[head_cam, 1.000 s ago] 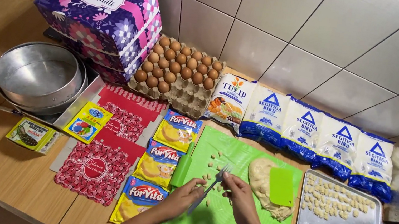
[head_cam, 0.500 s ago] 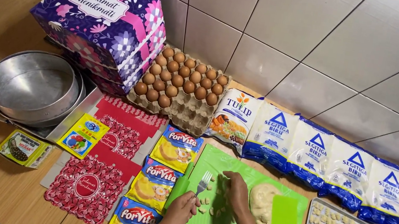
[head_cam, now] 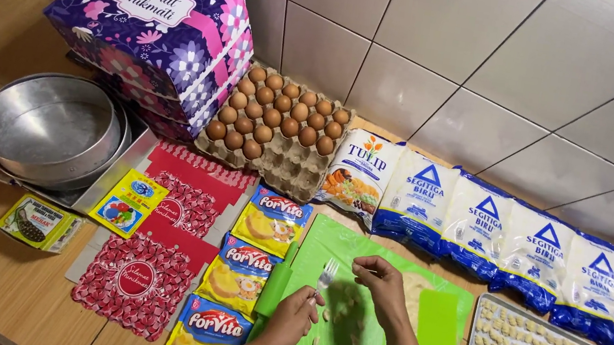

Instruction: Shaping small pieces of dough with a fork and placing them on a tray

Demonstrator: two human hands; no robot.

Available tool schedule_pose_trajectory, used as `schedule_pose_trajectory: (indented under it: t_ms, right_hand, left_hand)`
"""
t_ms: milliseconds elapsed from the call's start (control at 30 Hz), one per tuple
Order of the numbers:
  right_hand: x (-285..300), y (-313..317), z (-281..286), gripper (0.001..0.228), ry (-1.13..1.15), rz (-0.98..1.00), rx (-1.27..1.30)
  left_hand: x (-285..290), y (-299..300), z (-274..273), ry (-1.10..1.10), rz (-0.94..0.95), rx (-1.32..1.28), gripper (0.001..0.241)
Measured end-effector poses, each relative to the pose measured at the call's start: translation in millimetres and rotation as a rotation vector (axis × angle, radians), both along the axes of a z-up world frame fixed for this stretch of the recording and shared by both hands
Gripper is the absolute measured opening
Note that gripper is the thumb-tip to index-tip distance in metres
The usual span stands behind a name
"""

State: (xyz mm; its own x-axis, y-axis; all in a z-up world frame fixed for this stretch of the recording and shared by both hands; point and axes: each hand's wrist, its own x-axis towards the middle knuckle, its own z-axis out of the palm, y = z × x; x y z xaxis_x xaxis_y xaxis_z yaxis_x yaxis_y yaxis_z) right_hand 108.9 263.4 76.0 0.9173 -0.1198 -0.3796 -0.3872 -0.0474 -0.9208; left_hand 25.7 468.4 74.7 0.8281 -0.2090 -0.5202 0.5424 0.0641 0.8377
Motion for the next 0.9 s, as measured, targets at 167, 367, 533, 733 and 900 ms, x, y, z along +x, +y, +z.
schedule_pose_trajectory:
  t_ms: [167,367,533,733,900]
  right_hand:
    - [-34,16,77,0.019,0.054,0.006,0.033]
    - [-70,27,102,0.018,-0.088,0.093,-0.159]
    - [-95,31,104,0.017,-0.240,0.142,-0.412]
    - [-114,38,114,0.013,-0.341,0.157,-0.573]
    - [-121,37,110,0.009,-0.363,0.135,-0.636]
  left_hand:
    - [-17,-15,13,-0.068,-0.055,0.075,0.020]
    - [-44,-19,22,-0.170,-0.080,0.074,0.021]
    - [-64,-15,42,-0.235,-0.113,0.106,0.023]
    - [-79,-15,47,-0.306,-0.097,0.147,0.023]
    - [-87,-15,57,-0.292,-0.085,0.126,0.022]
